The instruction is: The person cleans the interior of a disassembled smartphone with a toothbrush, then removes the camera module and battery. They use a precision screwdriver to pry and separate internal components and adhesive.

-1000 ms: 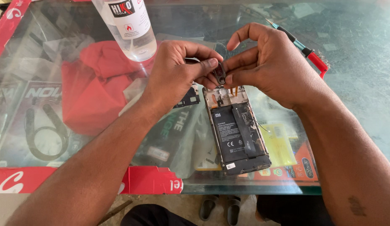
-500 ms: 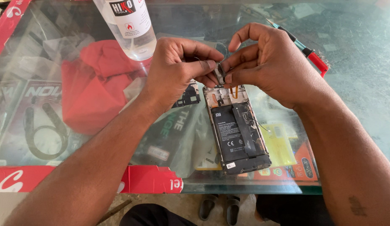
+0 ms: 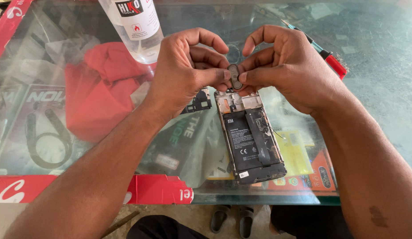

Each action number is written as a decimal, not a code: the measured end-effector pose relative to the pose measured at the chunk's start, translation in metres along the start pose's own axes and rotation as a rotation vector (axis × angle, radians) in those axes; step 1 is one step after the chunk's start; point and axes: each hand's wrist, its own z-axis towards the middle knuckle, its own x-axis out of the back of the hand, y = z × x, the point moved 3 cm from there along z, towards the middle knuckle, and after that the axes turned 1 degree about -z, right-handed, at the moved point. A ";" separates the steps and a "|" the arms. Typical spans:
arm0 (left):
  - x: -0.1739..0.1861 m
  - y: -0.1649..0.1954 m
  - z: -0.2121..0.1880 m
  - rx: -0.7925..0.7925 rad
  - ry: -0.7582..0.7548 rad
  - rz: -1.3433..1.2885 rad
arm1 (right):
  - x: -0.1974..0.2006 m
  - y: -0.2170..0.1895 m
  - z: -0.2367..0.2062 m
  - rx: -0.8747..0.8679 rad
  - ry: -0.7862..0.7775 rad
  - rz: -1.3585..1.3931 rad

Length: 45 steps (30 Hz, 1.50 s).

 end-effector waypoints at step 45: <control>0.054 -0.001 0.009 0.339 -0.200 0.540 | 0.012 -0.002 -0.002 0.130 0.166 -0.112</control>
